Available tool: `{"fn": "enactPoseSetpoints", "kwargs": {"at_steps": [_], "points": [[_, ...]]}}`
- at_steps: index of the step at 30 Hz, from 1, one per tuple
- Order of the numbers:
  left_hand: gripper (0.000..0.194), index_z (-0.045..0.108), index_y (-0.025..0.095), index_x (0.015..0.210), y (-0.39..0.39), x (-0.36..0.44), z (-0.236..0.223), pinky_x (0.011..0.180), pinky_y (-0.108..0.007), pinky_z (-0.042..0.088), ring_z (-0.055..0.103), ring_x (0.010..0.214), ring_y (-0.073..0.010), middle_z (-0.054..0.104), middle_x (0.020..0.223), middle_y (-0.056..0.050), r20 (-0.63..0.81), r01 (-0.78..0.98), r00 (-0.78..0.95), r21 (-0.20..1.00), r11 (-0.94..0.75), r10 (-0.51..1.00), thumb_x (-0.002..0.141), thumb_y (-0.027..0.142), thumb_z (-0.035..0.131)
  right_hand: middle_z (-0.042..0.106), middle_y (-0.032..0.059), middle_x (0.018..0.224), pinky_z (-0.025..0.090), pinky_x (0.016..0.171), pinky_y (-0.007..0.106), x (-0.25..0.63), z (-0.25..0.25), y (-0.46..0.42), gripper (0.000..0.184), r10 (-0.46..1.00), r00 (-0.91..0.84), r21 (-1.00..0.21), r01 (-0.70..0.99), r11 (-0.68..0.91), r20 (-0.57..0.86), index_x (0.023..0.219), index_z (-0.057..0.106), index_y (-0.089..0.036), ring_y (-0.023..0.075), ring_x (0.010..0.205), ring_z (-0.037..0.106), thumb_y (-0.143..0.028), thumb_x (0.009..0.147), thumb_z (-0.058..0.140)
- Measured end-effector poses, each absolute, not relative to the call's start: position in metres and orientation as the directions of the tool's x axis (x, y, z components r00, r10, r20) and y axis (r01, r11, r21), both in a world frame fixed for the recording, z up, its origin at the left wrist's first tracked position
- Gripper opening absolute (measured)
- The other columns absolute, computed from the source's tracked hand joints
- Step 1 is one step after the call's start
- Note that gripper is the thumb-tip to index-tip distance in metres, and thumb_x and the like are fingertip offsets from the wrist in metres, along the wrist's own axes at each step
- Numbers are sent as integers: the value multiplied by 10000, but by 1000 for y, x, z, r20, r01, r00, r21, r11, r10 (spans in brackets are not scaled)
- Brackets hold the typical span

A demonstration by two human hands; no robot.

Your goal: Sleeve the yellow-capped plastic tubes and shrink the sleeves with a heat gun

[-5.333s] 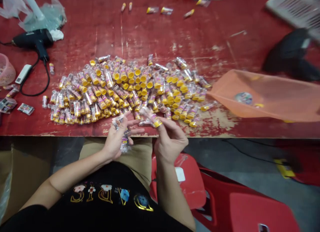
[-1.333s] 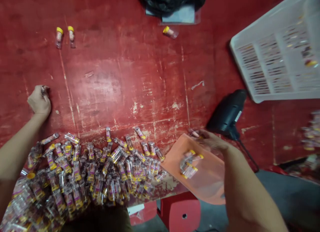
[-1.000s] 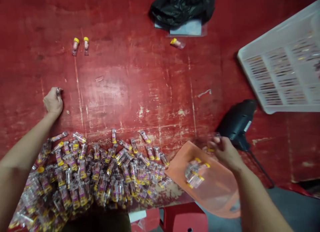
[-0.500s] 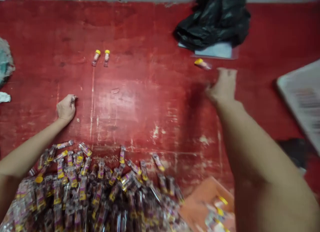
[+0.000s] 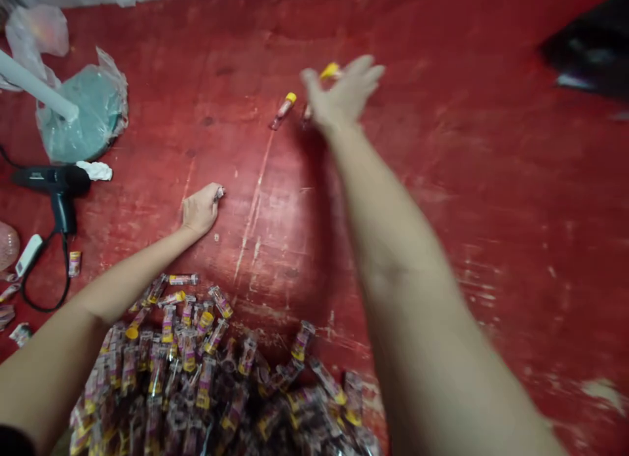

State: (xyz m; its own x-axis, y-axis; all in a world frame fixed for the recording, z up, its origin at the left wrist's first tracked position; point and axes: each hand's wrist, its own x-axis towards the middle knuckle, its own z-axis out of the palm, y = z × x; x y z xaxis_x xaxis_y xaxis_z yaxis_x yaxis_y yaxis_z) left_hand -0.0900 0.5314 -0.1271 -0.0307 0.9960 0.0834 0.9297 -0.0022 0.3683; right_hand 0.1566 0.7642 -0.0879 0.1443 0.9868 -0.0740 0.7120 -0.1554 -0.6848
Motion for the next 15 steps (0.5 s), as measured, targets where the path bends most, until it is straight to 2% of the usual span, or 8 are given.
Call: {"fn": "enactPoseSetpoints", "kwargs": {"at_steps": [2,3,6,8,10,12,13,15], "points": [[244,700,288,1013,533,-91,-127,756,-353,465,743,939,-252,792,1002,-85,53,933,-24,361,4,998,1019,243,460,218,427,1551,277,1120,668,106,-88,760,666,982,175,-653,736,-181,-75,1399,376,201,482,1544,241,-347,1025,437],[240,703,277,1017,535,-92,-127,762,-348,463,742,948,-250,794,1009,-87,35,934,-24,356,10,999,1016,231,468,225,416,1553,294,1096,679,88,-88,752,581,985,155,-639,750,-170,-80,1371,418,176,498,1530,263,-289,1024,429],[255,720,235,1061,537,-92,-120,822,-323,457,729,1001,-234,798,1080,-81,18,934,-49,356,39,999,998,172,482,345,297,1543,418,1063,630,70,-89,706,346,994,50,-581,808,-100,-102,1324,520,24,402,1357,553,-90,998,499],[282,723,190,1131,542,-93,-118,890,-312,444,707,1066,-220,784,1158,-84,27,930,-92,360,76,995,986,132,488,400,201,1523,487,1047,565,82,-95,668,283,993,-38,-539,842,-28,-111,1298,551,-84,289,1187,671,-111,1023,494],[280,714,150,1187,552,-92,-121,963,-312,432,679,1101,-200,772,1192,-78,32,925,-104,371,84,994,999,155,508,478,105,1442,520,1040,480,116,-102,627,224,987,-115,-510,859,42,-112,1241,567,-159,180,1073,679,-228,1066,445],[277,699,119,1205,562,-88,-123,1001,-316,435,657,1078,-177,769,1152,-60,18,917,-130,383,114,991,1028,230,518,537,56,1285,492,1058,450,174,-100,573,353,985,-128,-503,863,54,-113,1175,562,-155,113,1050,637,-252,1091,233],[282,696,103,1203,565,-85,-119,1006,-317,445,650,1039,-165,762,1107,-52,10,911,-134,394,119,991,1036,239,514,535,48,1204,440,1077,455,211,-93,538,486,988,-117,-505,862,48,-105,1162,550,-125,89,1103,604,-206,1066,81],[331,705,70,1164,565,-80,-96,966,-300,485,617,869,-122,721,931,-22,-7,882,-122,458,112,993,1077,256,445,584,67,1139,476,1070,449,292,-72,454,205,1000,3,-515,857,-14,-22,1090,579,-171,186,1115,593,-205,1005,395]]}}
